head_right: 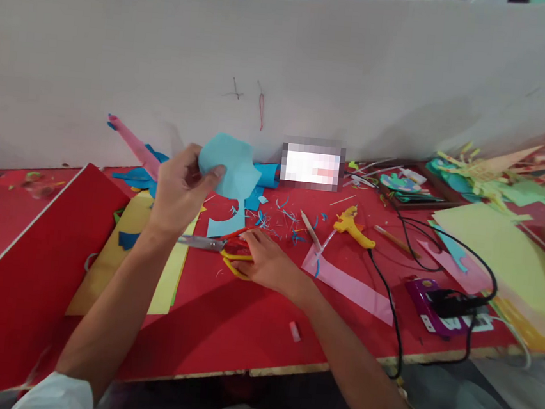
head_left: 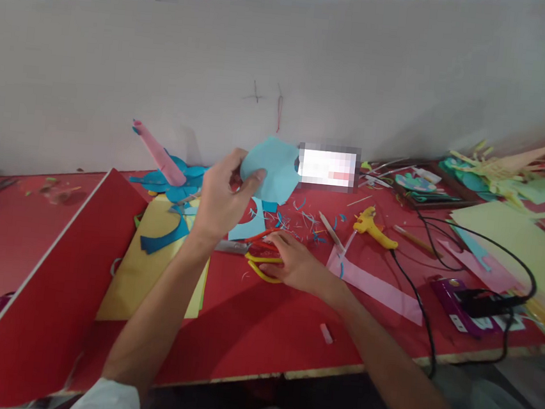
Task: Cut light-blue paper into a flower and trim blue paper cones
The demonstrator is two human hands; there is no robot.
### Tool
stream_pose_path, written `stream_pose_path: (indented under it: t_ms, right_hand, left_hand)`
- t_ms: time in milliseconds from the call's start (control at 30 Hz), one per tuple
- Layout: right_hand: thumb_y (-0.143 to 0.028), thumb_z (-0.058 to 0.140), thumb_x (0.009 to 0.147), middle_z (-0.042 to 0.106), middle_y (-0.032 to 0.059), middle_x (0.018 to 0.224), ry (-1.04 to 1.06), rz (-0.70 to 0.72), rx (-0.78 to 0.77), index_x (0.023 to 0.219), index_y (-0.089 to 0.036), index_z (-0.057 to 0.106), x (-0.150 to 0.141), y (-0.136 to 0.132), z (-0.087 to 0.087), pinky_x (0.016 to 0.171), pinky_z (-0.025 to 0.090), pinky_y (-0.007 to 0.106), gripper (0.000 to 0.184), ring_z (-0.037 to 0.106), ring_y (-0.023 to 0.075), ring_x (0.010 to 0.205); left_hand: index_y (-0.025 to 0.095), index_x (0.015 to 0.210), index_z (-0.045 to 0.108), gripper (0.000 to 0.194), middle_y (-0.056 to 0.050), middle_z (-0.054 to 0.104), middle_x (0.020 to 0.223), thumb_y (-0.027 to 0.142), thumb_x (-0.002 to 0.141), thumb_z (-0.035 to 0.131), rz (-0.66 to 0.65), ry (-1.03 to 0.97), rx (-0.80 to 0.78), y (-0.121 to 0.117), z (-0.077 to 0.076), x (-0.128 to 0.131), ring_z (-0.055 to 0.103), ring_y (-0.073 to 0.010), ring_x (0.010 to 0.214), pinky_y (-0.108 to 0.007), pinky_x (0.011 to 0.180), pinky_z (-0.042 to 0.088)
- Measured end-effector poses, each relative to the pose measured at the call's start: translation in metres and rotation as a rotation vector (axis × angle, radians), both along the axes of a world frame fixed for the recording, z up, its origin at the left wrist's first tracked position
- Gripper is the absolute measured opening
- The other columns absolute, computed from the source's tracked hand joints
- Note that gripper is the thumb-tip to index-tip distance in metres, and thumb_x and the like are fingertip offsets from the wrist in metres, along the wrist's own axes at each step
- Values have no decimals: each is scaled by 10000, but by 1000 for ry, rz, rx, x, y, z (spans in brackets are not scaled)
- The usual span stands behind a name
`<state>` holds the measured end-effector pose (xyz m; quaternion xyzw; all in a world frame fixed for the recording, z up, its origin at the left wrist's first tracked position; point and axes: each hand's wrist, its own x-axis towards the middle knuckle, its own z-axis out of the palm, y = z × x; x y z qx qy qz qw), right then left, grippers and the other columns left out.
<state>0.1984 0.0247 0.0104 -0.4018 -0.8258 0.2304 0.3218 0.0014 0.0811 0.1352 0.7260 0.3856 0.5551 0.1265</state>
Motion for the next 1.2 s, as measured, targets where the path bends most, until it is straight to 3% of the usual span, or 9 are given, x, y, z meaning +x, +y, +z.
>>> stream_pose_path:
  t_ms: [133,233,300,467,667,833,933,1033,1200]
  right_hand:
    - [-453,593,1060,744,60,960,343,-184,-26,967,-249,676,16,7,16,885,576,412,239,722,240,939]
    - [-534,555,1060,657,10,821,675,-330,-102,1123,-266,631,16,20,4,633,515,321,286,617,181,664]
    - [-590,650,987,650,9,835,697,-348,-157,1220,-270,616,12,29,-11,628,503,318,397,606,192,689]
    - [-653,744,867,639,7,759,653,-338,-267,906,-226,655,3,49,-31,643,485,313,437,568,183,686]
    - [-609,707,912,448,-59,566,797,-327,-346,761,-247,556,9,58,-33,498,350,277,420,430,134,508]
    - [-641,717,901,491,-50,616,765,-463,-242,1011,-257,664,15,48,-31,488,357,286,403,455,146,522]
    - [-688,661,930,444,-92,526,800,-322,-413,1167,-263,657,13,40,-25,433,307,274,486,384,125,419]
    - [-729,667,908,576,-88,572,827,-158,-541,1400,-276,568,9,37,-20,403,319,258,676,366,103,382]
    - [-755,730,845,564,-78,651,747,-65,-529,1467,-308,560,7,39,-23,399,356,249,785,420,110,439]
  left_hand:
    - [204,877,610,208,28,533,751,365,939,725,-81,-37,-173,9,-37,7,483,-108,667,-247,609,413]
    - [200,792,569,305,36,489,709,416,894,759,-106,-133,-356,17,-77,17,437,-108,651,-247,588,379]
    - [202,720,525,436,53,425,656,473,782,861,-113,-205,-461,18,-101,26,384,-103,619,-242,541,327]
    - [195,788,576,549,43,495,720,604,675,925,-211,-552,-667,17,-135,40,428,-97,635,-233,550,398]
    - [196,729,561,573,41,441,667,682,726,864,-291,-638,-761,20,-149,36,412,-96,595,-243,534,368]
    - [199,696,519,570,52,445,639,615,685,909,-169,-593,-719,20,-153,35,390,-87,585,-233,520,330]
    - [191,797,603,502,38,545,694,561,679,920,-155,-564,-731,18,-152,35,462,-104,621,-238,557,404]
    - [172,835,657,449,19,610,737,520,701,908,-185,-471,-705,15,-148,35,508,-119,663,-252,613,456]
    - [166,688,624,485,33,546,650,559,670,909,-202,-323,-654,11,-140,36,452,-112,649,-250,607,414]
